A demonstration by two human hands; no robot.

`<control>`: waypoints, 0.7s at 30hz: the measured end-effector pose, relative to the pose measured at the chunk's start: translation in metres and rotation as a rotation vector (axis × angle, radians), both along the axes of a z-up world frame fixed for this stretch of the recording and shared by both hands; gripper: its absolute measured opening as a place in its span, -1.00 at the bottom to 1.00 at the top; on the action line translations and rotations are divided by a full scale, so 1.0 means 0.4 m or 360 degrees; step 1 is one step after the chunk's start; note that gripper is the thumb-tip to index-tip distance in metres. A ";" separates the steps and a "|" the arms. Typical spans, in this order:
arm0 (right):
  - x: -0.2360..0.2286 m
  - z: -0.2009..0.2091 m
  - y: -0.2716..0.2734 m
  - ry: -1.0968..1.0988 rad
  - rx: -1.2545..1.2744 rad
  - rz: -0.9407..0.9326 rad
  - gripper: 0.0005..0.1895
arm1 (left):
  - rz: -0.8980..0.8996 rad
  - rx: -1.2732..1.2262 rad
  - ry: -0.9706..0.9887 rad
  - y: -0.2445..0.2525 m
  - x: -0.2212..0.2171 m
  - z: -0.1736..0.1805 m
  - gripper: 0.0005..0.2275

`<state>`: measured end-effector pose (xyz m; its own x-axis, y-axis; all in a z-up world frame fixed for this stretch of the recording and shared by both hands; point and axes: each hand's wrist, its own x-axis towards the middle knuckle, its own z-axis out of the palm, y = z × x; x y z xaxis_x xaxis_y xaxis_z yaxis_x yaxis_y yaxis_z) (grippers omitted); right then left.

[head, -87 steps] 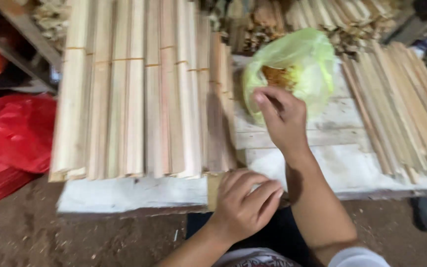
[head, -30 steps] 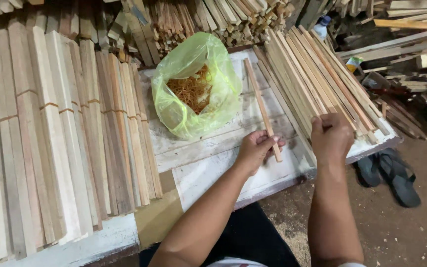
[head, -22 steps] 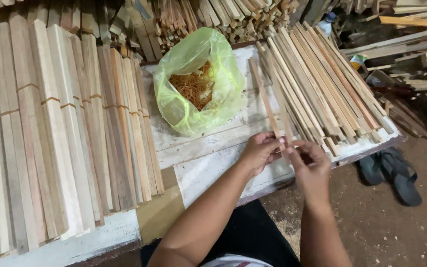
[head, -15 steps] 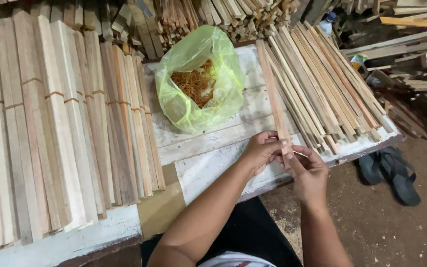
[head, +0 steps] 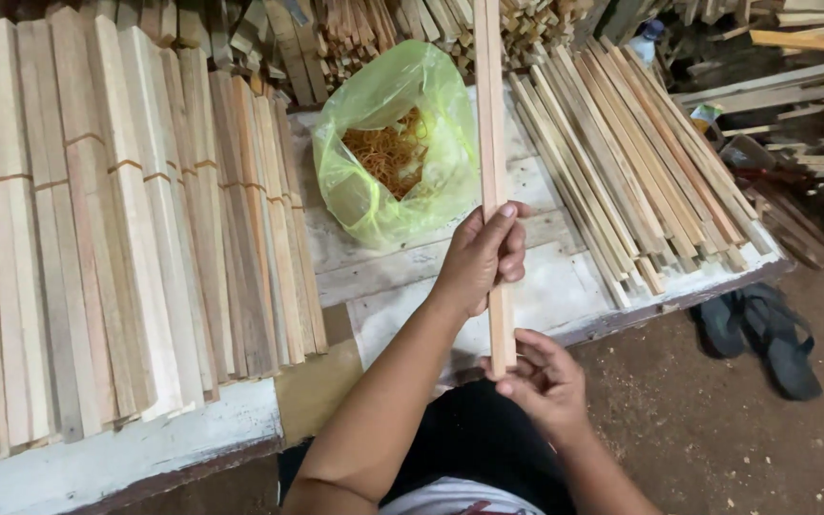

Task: Dipping wooden slats into a substance and organizing them into bundles

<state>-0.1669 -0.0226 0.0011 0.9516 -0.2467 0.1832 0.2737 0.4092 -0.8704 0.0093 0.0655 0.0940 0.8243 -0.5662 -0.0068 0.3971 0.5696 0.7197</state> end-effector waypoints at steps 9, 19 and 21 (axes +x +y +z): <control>0.022 0.041 0.058 -0.0068 -0.0396 0.0047 -0.30 | 0.0149 -0.0117 0.0183 0.066 -0.024 -0.006 -0.80; 0.030 -0.041 0.125 0.0111 -0.0199 0.0043 -0.25 | 0.0148 -0.0259 0.0281 0.116 -0.077 -0.021 -0.76; 0.028 -0.050 0.136 0.0100 -0.0240 -0.0018 -0.27 | 0.0150 -0.0224 0.0285 0.127 -0.081 -0.023 -0.74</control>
<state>-0.1558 0.0317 -0.0190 0.9597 -0.2317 0.1591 0.2205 0.2698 -0.9373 -0.0233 0.1161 0.0850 0.8664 -0.4923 -0.0842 0.4515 0.6998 0.5535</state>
